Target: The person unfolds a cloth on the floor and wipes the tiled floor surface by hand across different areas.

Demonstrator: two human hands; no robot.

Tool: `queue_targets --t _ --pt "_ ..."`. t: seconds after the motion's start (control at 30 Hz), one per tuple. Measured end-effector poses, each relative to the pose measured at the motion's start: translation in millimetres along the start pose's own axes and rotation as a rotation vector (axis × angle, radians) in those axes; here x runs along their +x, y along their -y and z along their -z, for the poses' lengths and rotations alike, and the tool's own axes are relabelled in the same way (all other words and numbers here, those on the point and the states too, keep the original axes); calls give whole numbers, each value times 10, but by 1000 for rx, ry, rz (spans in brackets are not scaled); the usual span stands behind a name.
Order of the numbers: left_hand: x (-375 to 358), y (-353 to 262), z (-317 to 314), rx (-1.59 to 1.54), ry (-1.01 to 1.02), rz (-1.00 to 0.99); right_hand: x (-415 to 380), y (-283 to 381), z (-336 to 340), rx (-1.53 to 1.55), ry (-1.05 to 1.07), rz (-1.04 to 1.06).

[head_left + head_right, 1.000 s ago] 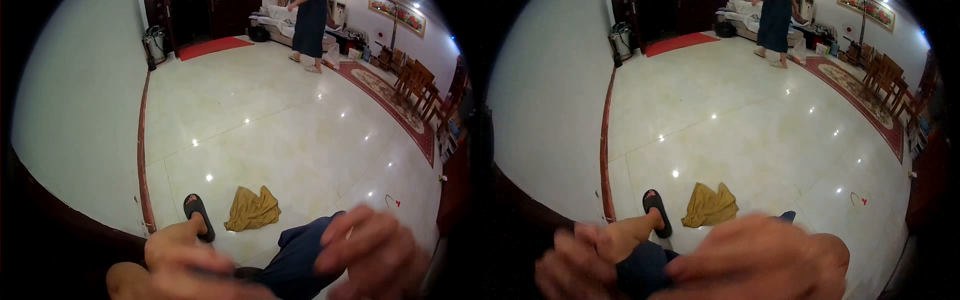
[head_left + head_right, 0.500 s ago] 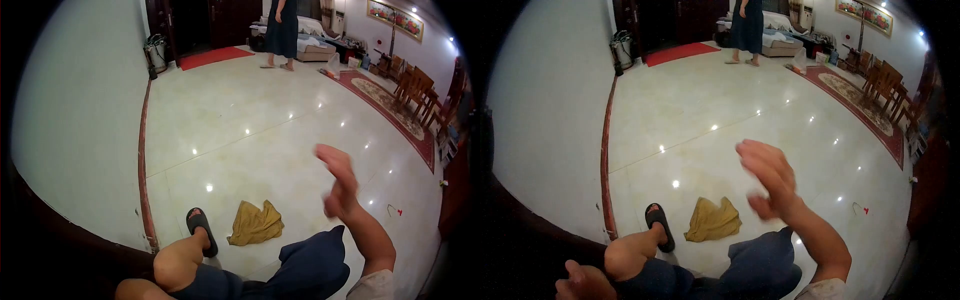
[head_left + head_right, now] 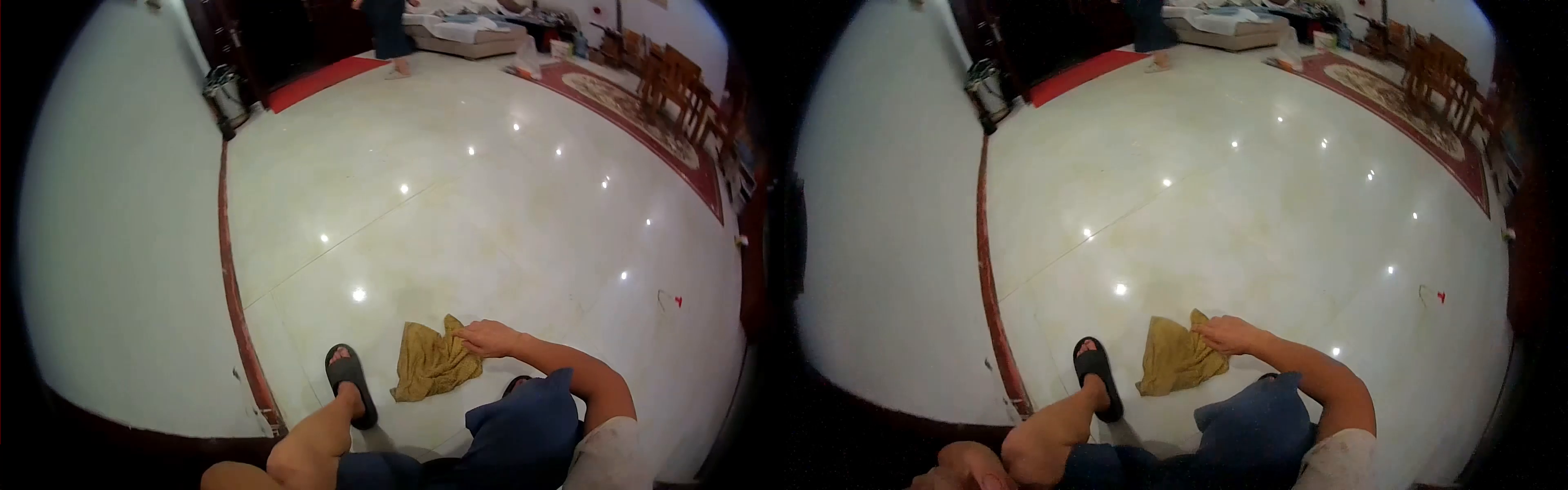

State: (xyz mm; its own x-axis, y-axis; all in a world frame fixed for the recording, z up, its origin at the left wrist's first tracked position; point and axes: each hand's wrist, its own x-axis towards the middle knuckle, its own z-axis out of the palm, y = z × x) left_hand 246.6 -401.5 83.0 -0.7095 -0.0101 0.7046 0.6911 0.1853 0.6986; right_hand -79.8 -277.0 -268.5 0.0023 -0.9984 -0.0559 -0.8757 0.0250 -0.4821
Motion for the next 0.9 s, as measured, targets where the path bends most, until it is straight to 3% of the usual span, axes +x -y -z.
queue_targets --t 0.17,0.33,0.5,0.6,0.7,0.77,0.87,0.9 --pt "214 221 48 -173 67 19 177 -251 -379 82 89 -74" --pt "489 232 -52 18 -101 94 208 -411 -465 40 4 116" --pt "616 317 250 30 -6 45 458 -363 207 -129 102 118" --pt "652 485 388 101 -39 -124 690 -414 595 -258 139 142" --pt "748 570 328 171 -236 -139 1079 -290 1043 -384 233 70" --pt "902 625 279 -11 -276 -161 1377 -295 1163 -506 289 30" --pt "942 579 330 -154 -311 -54 1854 -228 1332 -513 258 -102" --pt "919 550 342 -178 -316 0 1972 -233 1305 -444 159 -135"
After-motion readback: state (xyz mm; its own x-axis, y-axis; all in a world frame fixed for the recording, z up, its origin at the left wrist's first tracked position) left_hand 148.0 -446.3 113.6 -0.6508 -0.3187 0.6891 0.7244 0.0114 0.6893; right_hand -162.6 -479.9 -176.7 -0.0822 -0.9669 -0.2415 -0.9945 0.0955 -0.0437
